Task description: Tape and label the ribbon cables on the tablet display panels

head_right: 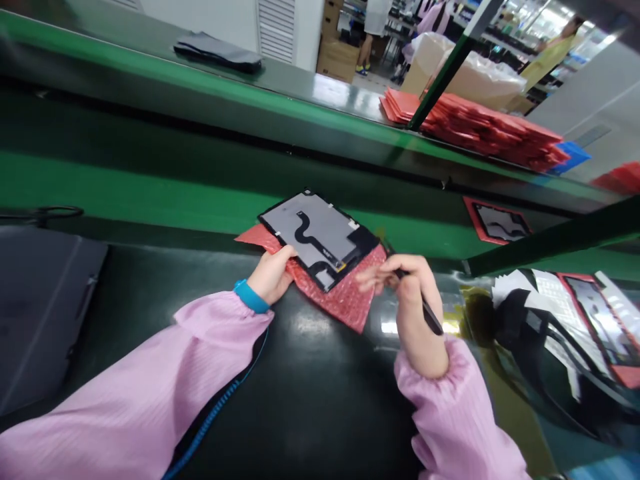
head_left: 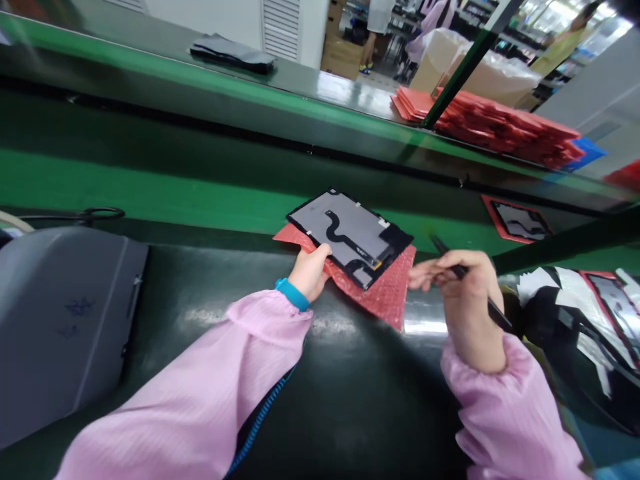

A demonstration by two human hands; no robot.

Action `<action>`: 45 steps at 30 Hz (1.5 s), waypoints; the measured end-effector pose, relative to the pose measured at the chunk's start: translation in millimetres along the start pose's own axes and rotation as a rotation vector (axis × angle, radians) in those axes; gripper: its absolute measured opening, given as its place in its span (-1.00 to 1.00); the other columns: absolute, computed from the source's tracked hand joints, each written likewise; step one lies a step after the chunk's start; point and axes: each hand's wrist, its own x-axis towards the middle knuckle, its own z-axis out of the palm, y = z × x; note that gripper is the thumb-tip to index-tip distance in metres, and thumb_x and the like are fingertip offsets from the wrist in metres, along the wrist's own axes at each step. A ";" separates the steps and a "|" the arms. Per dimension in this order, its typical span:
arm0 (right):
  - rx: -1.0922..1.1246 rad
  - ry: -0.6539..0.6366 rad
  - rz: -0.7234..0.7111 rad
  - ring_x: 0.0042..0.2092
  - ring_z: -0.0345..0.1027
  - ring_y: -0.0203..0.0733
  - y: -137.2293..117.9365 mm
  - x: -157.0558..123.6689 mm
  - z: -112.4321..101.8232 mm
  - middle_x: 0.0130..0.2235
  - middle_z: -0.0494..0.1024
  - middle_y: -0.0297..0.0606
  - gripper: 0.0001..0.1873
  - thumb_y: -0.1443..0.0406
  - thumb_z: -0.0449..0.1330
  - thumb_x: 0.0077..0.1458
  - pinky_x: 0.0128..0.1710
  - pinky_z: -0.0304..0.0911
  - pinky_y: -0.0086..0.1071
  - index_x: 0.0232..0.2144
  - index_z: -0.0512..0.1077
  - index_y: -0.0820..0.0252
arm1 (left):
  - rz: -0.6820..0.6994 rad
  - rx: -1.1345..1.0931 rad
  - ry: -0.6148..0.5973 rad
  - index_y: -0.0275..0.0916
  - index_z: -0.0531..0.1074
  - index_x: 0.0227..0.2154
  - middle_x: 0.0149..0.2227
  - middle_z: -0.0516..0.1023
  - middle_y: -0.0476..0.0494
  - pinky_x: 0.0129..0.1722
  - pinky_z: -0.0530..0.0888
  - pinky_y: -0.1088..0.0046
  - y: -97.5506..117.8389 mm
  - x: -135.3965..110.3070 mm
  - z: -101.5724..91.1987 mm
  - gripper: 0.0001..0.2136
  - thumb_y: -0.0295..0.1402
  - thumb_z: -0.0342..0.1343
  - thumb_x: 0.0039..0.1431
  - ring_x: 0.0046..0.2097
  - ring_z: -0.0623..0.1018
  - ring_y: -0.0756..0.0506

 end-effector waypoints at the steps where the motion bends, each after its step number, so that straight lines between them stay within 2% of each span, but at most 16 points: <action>1: 0.073 -0.021 0.043 -0.46 0.48 -0.20 2.0 -10.1 0.3 -0.35 0.65 -0.31 -0.58 -0.14 0.09 0.37 -0.45 0.35 -0.32 -0.12 0.49 -0.01 | -0.007 0.020 -0.019 -0.23 0.49 -0.12 -0.04 0.70 -0.22 0.14 0.58 0.07 6.2 -8.8 -8.3 -0.59 -0.34 0.29 -0.12 0.13 0.63 -0.33; 3: 0.170 -0.050 0.161 -0.53 0.34 -0.26 5.9 -29.2 6.1 -0.43 0.51 -0.36 -0.49 -0.20 0.07 0.34 -0.51 0.28 -0.34 -0.08 0.56 -0.02 | -0.020 0.079 -0.050 -0.27 0.54 -0.16 -0.06 0.71 -0.25 0.18 0.56 0.03 18.5 -28.4 -27.4 -0.59 -0.36 0.33 -0.18 0.11 0.64 -0.37; 6: 0.220 -0.065 0.330 -0.53 0.25 -0.27 9.5 -51.9 23.4 -0.48 0.38 -0.36 -0.53 -0.13 0.14 0.33 -0.52 0.21 -0.35 -0.16 0.60 0.06 | -0.033 0.198 -0.040 -0.30 0.57 -0.16 -0.06 0.71 -0.26 0.25 0.49 -0.03 34.2 -58.1 -60.4 -0.56 -0.35 0.40 -0.21 0.13 0.62 -0.42; 9: 0.284 -0.151 0.475 -0.55 0.19 -0.30 10.5 -66.1 41.1 -0.55 0.40 -0.40 -0.66 -0.03 0.22 0.32 -0.52 0.17 -0.39 -0.25 0.53 0.10 | -0.061 0.309 0.015 -0.34 0.54 -0.06 0.03 0.68 -0.32 0.27 0.45 -0.12 43.1 -83.7 -92.9 -0.46 -0.30 0.45 -0.17 0.16 0.59 -0.48; 11: 0.328 -0.210 0.545 -0.59 0.16 -0.35 10.9 -72.9 50.0 -0.56 0.45 -0.41 -0.68 0.01 0.24 0.33 -0.54 0.16 -0.43 -0.31 0.45 0.10 | -0.002 0.438 0.043 -0.37 0.46 0.11 0.18 0.58 -0.39 0.30 0.43 -0.14 43.9 -99.2 -110.3 -0.37 -0.23 0.42 -0.03 0.23 0.54 -0.48; 13: 0.345 -0.243 0.585 -0.61 0.17 -0.38 11.9 -79.7 56.9 -0.54 0.49 -0.41 -0.66 0.02 0.26 0.33 -0.59 0.14 -0.47 -0.35 0.39 0.10 | 0.173 0.655 0.041 -0.32 0.25 0.34 0.37 0.36 -0.42 0.38 0.34 -0.10 41.2 -114.7 -122.1 -0.29 -0.20 0.30 0.18 0.37 0.40 -0.43; 15: 0.347 -0.256 0.600 -0.62 0.22 -0.39 13.3 -87.3 62.9 -0.52 0.53 -0.40 -0.68 0.05 0.28 0.32 -0.64 0.14 -0.51 -0.35 0.38 0.11 | 0.393 0.902 0.012 -0.19 -0.09 0.50 0.54 -0.01 -0.37 0.48 0.14 -0.09 37.9 -129.8 -128.1 -0.21 -0.24 0.17 0.33 0.52 0.12 -0.39; 17: 0.352 -0.248 0.606 -0.61 0.28 -0.39 14.2 -94.8 68.5 -0.50 0.56 -0.39 -0.72 0.10 0.30 0.31 -0.66 0.16 -0.54 -0.33 0.38 0.10 | 0.552 1.089 -0.013 -0.05 -0.38 0.53 0.59 -0.38 -0.24 0.51 -0.07 -0.12 37.4 -142.8 -129.7 -0.13 -0.34 0.10 0.40 0.57 -0.21 -0.36; 18: 0.353 -0.243 0.610 -0.60 0.31 -0.38 14.2 -98.1 71.3 -0.49 0.57 -0.38 -0.75 0.13 0.31 0.31 -0.67 0.17 -0.55 -0.32 0.38 0.10 | 0.611 1.168 -0.035 -0.01 -0.45 0.53 0.58 -0.47 -0.19 0.51 -0.14 -0.15 38.9 -147.7 -129.6 -0.11 -0.38 0.09 0.41 0.56 -0.31 -0.35; 20: 0.346 -0.236 0.618 -0.58 0.37 -0.36 13.3 -103.0 76.6 -0.48 0.60 -0.36 -0.78 0.16 0.32 0.30 -0.67 0.21 -0.57 -0.30 0.39 0.10 | 0.697 1.303 -0.114 0.00 -0.41 0.53 0.59 -0.39 -0.19 0.49 -0.13 -0.23 45.4 -153.4 -130.0 -0.13 -0.48 0.06 0.40 0.55 -0.34 -0.34; 22: 0.327 -0.223 0.621 -0.56 0.41 -0.35 11.2 -105.8 81.6 -0.47 0.62 -0.35 -0.80 0.19 0.32 0.30 -0.67 0.25 -0.58 -0.29 0.39 0.10 | 0.749 1.411 -0.262 -0.04 -0.23 0.54 0.55 -0.03 -0.23 0.49 -0.06 -0.22 54.2 -154.1 -132.7 -0.19 -0.57 0.04 0.38 0.57 -0.20 -0.30; 25: 0.290 -0.210 0.593 -0.56 0.47 -0.34 7.5 -107.7 87.6 -0.45 0.65 -0.34 -0.80 0.24 0.32 0.30 -0.66 0.30 -0.59 -0.33 0.37 0.11 | 0.775 1.483 -0.557 -0.12 0.03 0.48 0.31 0.50 -0.14 0.53 -0.03 -0.05 64.5 -150.4 -140.9 -0.34 -0.62 -0.01 0.39 0.51 0.16 -0.16; 28: 0.239 -0.216 0.563 -0.55 0.51 -0.31 4.8 -108.8 90.7 -0.45 0.66 -0.32 -0.77 0.28 0.33 0.28 -0.66 0.34 -0.58 -0.38 0.36 0.12 | 0.751 1.494 -0.785 -0.16 0.24 0.37 0.20 0.61 -0.05 0.54 -0.01 0.08 66.5 -147.8 -147.5 -0.51 -0.58 -0.03 0.45 0.41 0.38 -0.09; 33: 0.208 -0.243 0.555 -0.51 0.58 -0.28 3.8 -111.0 90.6 -0.40 0.70 -0.29 -0.81 0.38 0.33 0.26 -0.65 0.37 -0.58 -0.35 0.39 0.13 | 0.636 1.542 -0.757 -0.27 0.24 0.34 0.26 0.55 -0.16 0.52 0.07 0.14 60.0 -149.5 -146.5 -0.57 -0.54 -0.05 0.47 0.36 0.45 -0.06; 38: 0.202 -0.291 0.563 -0.44 0.62 -0.30 3.2 -112.5 90.3 -0.35 0.73 -0.31 -0.82 0.46 0.31 0.24 -0.51 0.48 -0.58 -0.31 0.42 0.12 | 0.625 1.529 -0.737 -0.28 0.24 0.33 0.27 0.55 -0.16 0.52 0.07 0.20 58.0 -150.3 -144.9 -0.56 -0.56 -0.04 0.45 0.36 0.45 -0.04; 45: 0.168 -0.298 0.578 -0.48 0.61 -0.26 -1.0 -106.5 95.1 -0.38 0.72 -0.30 -0.85 0.40 0.34 0.23 -0.54 0.50 -0.51 -0.33 0.44 0.11 | 0.604 1.511 -0.741 -0.29 0.24 0.34 0.27 0.55 -0.17 0.52 0.08 0.20 59.8 -150.1 -144.9 -0.55 -0.57 -0.03 0.45 0.36 0.44 -0.04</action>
